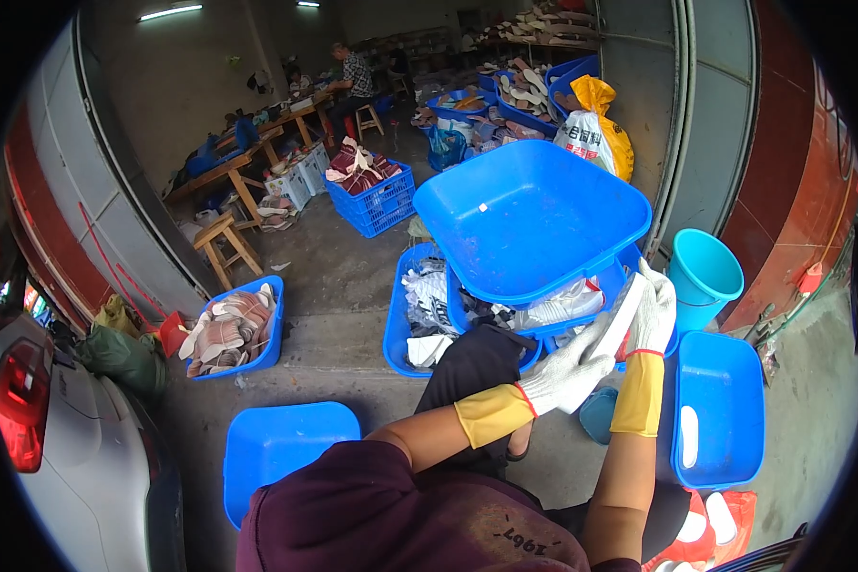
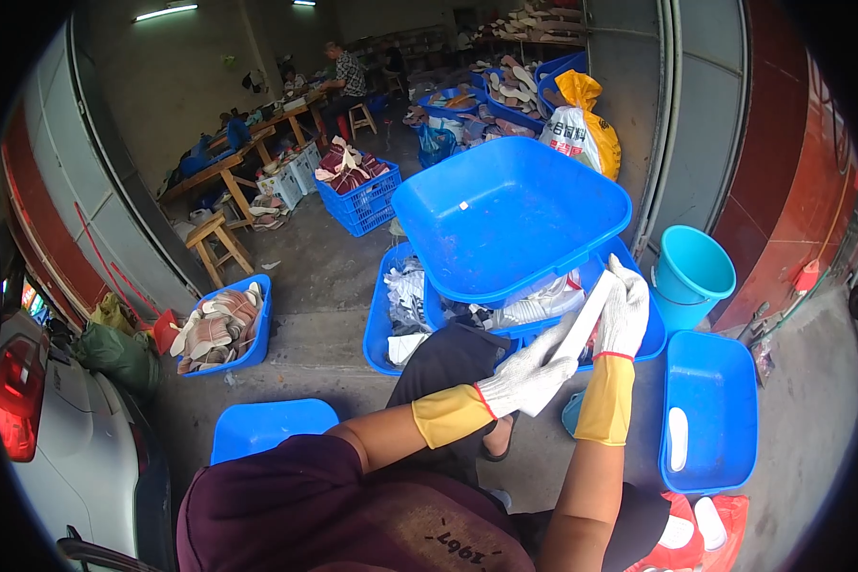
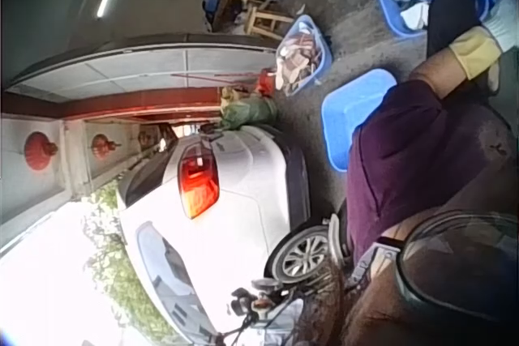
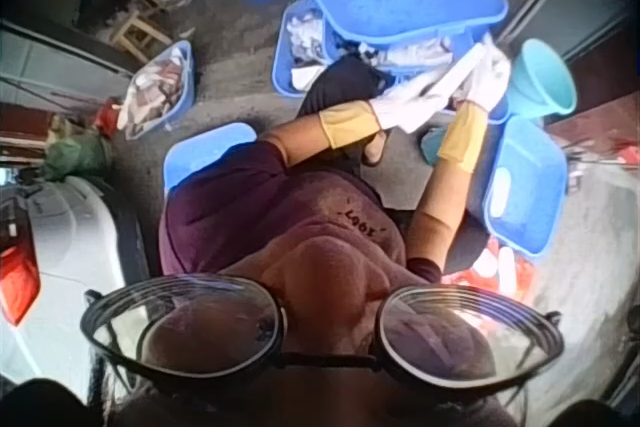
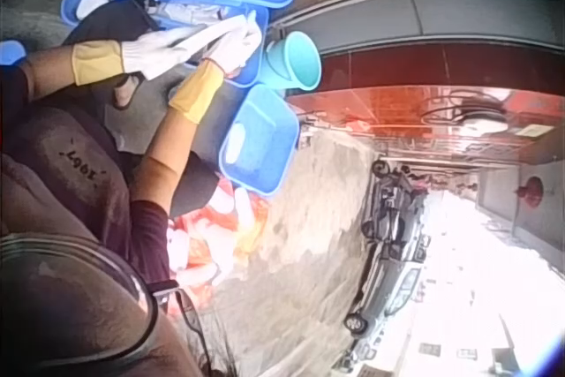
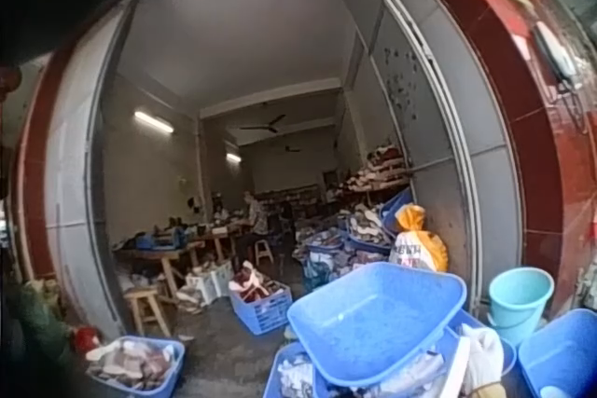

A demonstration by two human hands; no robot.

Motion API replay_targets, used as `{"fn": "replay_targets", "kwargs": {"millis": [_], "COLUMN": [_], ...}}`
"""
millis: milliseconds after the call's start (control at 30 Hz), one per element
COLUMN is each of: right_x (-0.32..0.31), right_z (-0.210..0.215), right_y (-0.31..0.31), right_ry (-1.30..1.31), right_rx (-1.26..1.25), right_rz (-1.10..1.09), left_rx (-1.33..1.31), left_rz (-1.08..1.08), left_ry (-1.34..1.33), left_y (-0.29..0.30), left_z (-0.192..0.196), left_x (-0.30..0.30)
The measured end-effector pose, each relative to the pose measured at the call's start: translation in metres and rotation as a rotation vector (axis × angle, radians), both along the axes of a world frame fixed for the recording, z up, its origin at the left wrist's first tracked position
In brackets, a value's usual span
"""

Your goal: Applying a liquid treatment or adhesive to white shoe soles and sorting them into bins.

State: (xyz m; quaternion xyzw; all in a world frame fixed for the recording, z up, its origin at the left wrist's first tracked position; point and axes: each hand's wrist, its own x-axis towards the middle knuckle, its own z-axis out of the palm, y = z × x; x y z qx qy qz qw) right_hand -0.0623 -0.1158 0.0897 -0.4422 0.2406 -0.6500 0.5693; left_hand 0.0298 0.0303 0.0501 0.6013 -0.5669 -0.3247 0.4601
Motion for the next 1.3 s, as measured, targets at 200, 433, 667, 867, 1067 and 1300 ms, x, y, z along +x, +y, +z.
{"fn": "replay_targets", "kwargs": {"millis": [200,433,667,867,1067,1300], "right_x": [-0.007,0.045,0.107,0.069,-0.015,-0.102], "right_z": [-0.077,0.074,0.121,0.094,0.057,-0.031], "right_y": [-0.042,0.013,0.043,0.017,0.040,0.039], "right_ry": [0.481,0.177,0.687,0.459,0.697,0.920], "right_rx": [-0.164,-0.241,-1.161,-0.841,-0.869,-0.592], "right_rz": [0.056,0.000,-0.300,-0.260,-0.322,-0.280], "left_rx": [-0.141,-0.143,-0.247,-0.146,-0.587,-0.608], "left_rz": [0.005,0.267,-0.130,0.064,0.807,1.214], "left_ry": [0.226,0.693,1.181,1.198,-0.105,-0.673], "left_y": [-0.020,-0.057,-0.078,-0.068,-0.049,-0.007], "left_z": [0.012,0.038,0.016,0.068,0.138,0.250], "left_x": [0.021,0.066,0.091,0.084,0.252,0.312]}}
